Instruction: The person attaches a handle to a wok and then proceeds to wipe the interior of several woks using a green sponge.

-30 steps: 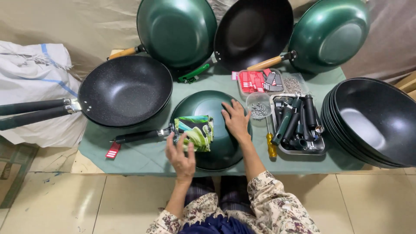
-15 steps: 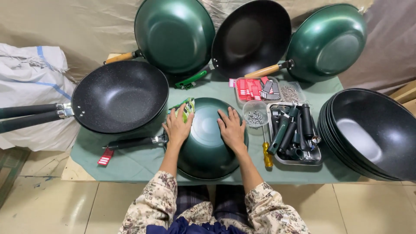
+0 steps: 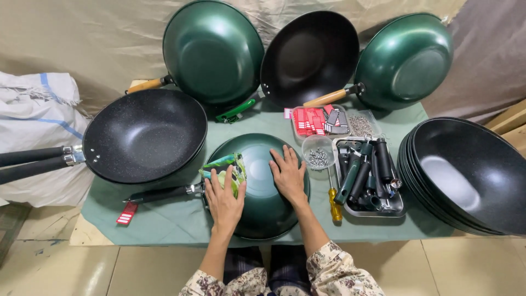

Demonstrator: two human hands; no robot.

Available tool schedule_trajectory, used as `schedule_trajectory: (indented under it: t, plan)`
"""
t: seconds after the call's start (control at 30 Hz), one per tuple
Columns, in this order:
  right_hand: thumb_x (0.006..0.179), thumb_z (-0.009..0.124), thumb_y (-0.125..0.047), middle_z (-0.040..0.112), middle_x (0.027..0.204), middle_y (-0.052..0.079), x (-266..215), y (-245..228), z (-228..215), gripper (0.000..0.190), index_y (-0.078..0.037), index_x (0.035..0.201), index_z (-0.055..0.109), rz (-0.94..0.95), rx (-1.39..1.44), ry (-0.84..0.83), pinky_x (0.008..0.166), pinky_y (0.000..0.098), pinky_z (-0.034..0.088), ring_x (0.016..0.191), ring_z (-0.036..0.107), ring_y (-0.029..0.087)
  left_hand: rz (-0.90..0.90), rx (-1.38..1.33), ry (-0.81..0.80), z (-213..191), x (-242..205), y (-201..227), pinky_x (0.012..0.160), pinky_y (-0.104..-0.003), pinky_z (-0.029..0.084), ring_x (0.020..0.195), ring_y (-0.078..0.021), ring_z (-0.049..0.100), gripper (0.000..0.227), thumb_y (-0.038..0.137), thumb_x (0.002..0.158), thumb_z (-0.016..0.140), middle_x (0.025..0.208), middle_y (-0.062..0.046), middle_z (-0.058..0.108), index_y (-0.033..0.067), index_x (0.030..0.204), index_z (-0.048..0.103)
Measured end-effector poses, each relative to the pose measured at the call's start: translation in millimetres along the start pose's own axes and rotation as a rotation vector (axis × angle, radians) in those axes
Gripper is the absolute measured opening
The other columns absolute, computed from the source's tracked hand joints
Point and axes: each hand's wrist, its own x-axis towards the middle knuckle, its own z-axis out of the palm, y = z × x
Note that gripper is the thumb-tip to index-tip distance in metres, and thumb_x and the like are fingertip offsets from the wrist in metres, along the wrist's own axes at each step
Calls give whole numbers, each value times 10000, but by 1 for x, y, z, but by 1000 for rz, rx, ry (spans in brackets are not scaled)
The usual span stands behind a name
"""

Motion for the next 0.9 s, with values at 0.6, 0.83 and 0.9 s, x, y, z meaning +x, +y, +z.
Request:
schedule_trajectory:
  t: [0.6,0.83,0.9]
  plan:
    - [1111,393,-210,512,1475,274,-6,8,-4,407,-96,1479,522,-6,679,462,1160,563,352,1346,515,432,18,178,-503,103,184,6,1051,-569,385,1299,-457,521,706,865,905,297,1461,-93,518,459,1447,499]
    - [1110,408,-288,580,1408,274,-5,8,-4,422,-142,1492,514,84,694,518,1137,521,396,1321,540,432,552,142,130,179,131,78,985,-588,361,1055,-495,560,400,635,817,583,977,-135,613,335,1034,736]
    - [1111,416,-321,473,1503,294,-2,14,4,442,-118,1494,507,64,722,578,1166,550,351,1360,502,436,706,179,138,209,113,88,1085,-635,317,1199,-552,506,360,603,785,623,1155,-193,636,322,987,725]
